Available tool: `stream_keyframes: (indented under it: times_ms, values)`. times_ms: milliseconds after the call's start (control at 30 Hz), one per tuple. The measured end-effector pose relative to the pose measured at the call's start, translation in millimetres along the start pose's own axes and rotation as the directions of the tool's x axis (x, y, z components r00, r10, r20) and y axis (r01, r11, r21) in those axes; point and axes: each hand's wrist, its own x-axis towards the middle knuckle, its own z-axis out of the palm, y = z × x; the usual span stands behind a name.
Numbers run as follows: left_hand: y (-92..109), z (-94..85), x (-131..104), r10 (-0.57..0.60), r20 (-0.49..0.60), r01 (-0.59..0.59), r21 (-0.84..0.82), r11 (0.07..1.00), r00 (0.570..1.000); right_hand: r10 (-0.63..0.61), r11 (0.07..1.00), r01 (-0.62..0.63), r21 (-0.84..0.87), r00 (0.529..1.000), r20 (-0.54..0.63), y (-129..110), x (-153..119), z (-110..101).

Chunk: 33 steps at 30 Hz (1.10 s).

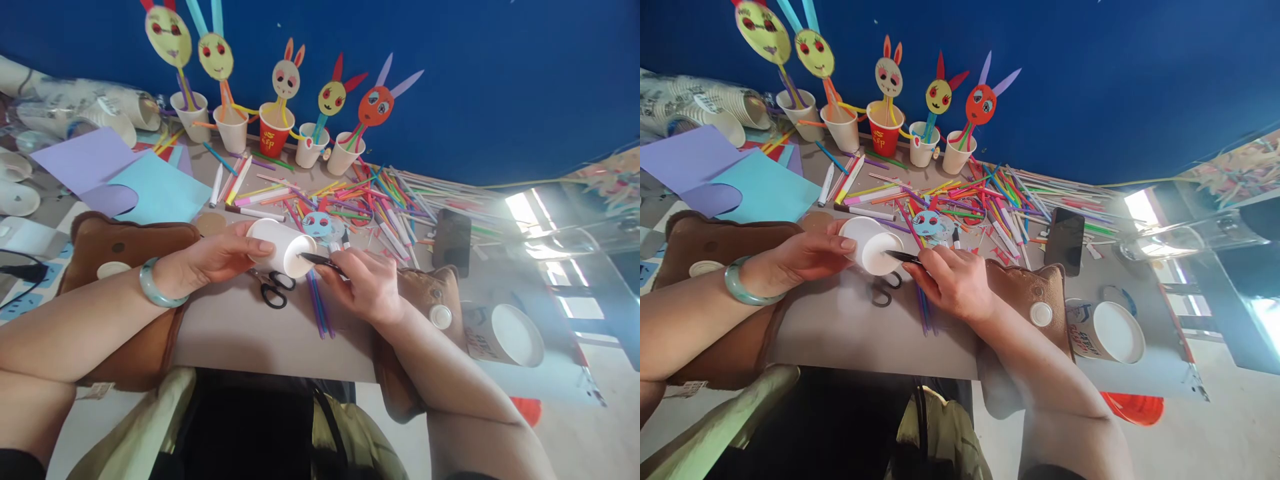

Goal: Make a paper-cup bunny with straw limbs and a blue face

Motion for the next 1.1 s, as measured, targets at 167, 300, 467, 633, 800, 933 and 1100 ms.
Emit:
stream_keyframes:
  times_ms: [167,300,467,633,800,933,1100]
  values:
    - [3.2,0.8,-0.4,-0.004,0.001,0.004,0.006,1.0,1.0,-0.03,1.0,0.03,-0.009,1.0,-0.002,0.7,0.5,-0.4]
    - [4.7,0.7,-0.8,-0.039,-0.007,0.039,0.016,0.999,0.999,-0.028,1.0,0.028,-0.013,1.0,0.007,0.4,-0.1,-0.2]
    - [4.8,-0.2,-0.8,-0.041,-0.019,0.041,0.023,0.999,0.999,-0.013,1.0,0.013,-0.004,1.0,0.006,0.1,-1.7,0.6]
    - [4.6,-1.3,-0.2,-0.038,-0.008,0.038,0.024,0.999,0.999,0.017,1.0,-0.017,0.003,0.999,0.027,-0.4,-2.7,1.2]
    - [5.1,-0.6,-1.2,-0.057,0.013,0.056,0.022,0.998,0.998,-0.035,0.999,0.035,0.014,0.999,0.006,0.5,-1.0,0.7]
    - [5.9,0.4,-2.5,-0.08,0.027,0.079,0.021,0.997,0.996,-0.076,0.997,0.075,0.024,0.997,0.027,1.3,1.8,-1.5]
    - [7.7,0.1,-3.0,-0.1,0.058,0.097,0.043,0.994,0.993,-0.12,0.991,0.117,0.058,0.991,0.06,1.4,3.8,-4.5]
